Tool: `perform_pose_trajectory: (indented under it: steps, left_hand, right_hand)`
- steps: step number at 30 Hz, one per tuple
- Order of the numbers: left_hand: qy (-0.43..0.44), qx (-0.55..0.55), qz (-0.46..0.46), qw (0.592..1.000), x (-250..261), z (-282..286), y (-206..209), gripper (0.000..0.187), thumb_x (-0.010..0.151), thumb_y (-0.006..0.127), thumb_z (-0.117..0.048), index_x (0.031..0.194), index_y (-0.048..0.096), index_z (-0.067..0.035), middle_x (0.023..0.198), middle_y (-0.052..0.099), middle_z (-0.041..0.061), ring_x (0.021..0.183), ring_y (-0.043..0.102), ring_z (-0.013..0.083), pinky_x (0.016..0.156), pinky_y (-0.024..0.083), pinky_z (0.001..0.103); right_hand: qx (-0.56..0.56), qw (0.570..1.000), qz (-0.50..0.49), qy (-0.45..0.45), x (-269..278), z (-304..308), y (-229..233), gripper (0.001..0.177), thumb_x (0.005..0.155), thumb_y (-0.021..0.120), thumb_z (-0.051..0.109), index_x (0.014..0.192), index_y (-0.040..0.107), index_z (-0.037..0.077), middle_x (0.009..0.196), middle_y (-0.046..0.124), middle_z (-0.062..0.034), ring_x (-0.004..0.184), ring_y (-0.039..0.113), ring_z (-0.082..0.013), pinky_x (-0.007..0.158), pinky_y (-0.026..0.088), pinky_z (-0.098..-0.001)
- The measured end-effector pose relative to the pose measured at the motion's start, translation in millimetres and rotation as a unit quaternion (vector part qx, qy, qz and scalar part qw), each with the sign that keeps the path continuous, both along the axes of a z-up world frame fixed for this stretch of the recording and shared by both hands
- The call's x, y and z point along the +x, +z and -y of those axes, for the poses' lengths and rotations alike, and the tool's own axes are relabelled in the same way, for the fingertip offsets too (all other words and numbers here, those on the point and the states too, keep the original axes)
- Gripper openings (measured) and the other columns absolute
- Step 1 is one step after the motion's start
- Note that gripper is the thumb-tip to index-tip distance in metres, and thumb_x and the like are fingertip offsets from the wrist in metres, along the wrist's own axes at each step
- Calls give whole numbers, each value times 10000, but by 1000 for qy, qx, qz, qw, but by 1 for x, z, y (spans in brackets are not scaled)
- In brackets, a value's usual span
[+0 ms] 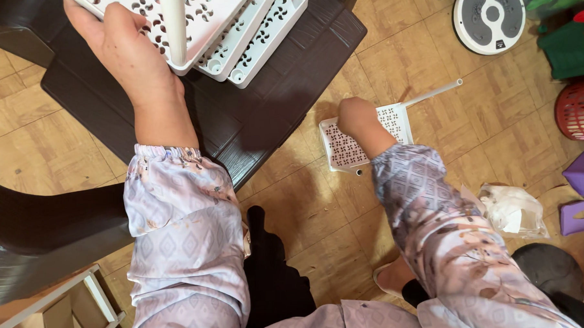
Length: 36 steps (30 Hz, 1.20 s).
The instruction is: The person wipes a white plastic tray with a tissue, then inserts white plastic rods into the tray's corner holes to form legs. They repeat this process for multiple trays, stacking the assembled units on a nearby chair.
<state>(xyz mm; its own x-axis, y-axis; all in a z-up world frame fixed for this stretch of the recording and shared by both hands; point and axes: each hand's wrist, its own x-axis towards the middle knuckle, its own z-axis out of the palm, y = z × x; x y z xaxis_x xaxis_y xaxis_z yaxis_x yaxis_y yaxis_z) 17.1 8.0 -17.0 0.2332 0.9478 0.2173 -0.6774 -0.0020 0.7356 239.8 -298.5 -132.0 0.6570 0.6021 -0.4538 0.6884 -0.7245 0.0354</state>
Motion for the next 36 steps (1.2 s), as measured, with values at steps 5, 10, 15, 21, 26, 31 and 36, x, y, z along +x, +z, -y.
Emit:
perform_pose_trajectory:
  steps: [5, 10, 15, 21, 26, 31, 36]
  left_hand:
    - [3, 0, -4, 1000, 0, -1, -3, 616, 922, 502, 75, 1526, 406, -2, 1141, 584, 123, 879, 524, 200, 827, 481, 322]
    - [2, -7, -2, 1000, -1, 0, -4, 617, 925, 497, 73, 1533, 408, 13, 1162, 591, 130, 906, 527, 197, 834, 482, 317]
    - [-3, -17, 19, 1000, 1, 2, 16, 633, 873, 475, 71, 1495, 374, 5, 1237, 614, 153, 1030, 610, 231, 869, 514, 323]
    - [41, 15, 77, 996, -4, 9, 32, 606, 932, 432, 8, 1525, 309, -11, 1306, 570, 181, 1101, 593, 258, 978, 510, 379]
    - [95, 61, 111, 987, -8, 7, 13, 687, 988, 446, 60, 1608, 180, -70, 1505, 441, 188, 1271, 504, 271, 1110, 418, 403]
    - [115, 63, 143, 981, -4, 3, 10, 699, 999, 444, 62, 1612, 152, -103, 1562, 386, 182, 1335, 465, 292, 1152, 388, 431]
    - [109, 31, 172, 979, -2, 3, 18, 718, 959, 443, 71, 1609, 167, -59, 1574, 364, 215, 1408, 463, 325, 1178, 386, 454]
  right_hand:
    - [-3, 997, 15, 71, -7, -22, -17, 215, 843, 676, 58, 1025, 787, 35, 1099, 739, -207, 1078, 701, -374, 888, 572, -465]
    - [-9, 1000, -9, 17, -5, -33, -15, 226, 862, 685, 99, 1057, 773, 28, 1141, 719, -212, 1093, 689, -378, 894, 566, -458]
    - [-11, 1000, -14, 7, 10, -23, -20, 232, 882, 658, 92, 1074, 772, 28, 1162, 721, -222, 1105, 691, -375, 917, 563, -451]
    - [46, 998, -41, 21, 17, -12, -36, 283, 894, 647, 171, 1137, 722, 45, 1139, 714, -248, 1084, 676, -410, 912, 540, -481]
    - [168, 985, -5, -36, 8, -6, 45, 341, 955, 593, 304, 1056, 730, 9, 1057, 689, -287, 997, 655, -475, 847, 515, -547]
    - [285, 956, 69, -6, -37, -28, 168, 236, 950, 604, 239, 984, 727, 40, 955, 705, -233, 912, 664, -443, 777, 520, -544]
    - [446, 882, 110, 108, -84, -87, 224, 139, 944, 691, 194, 963, 721, 59, 972, 685, -171, 967, 653, -395, 820, 526, -491]
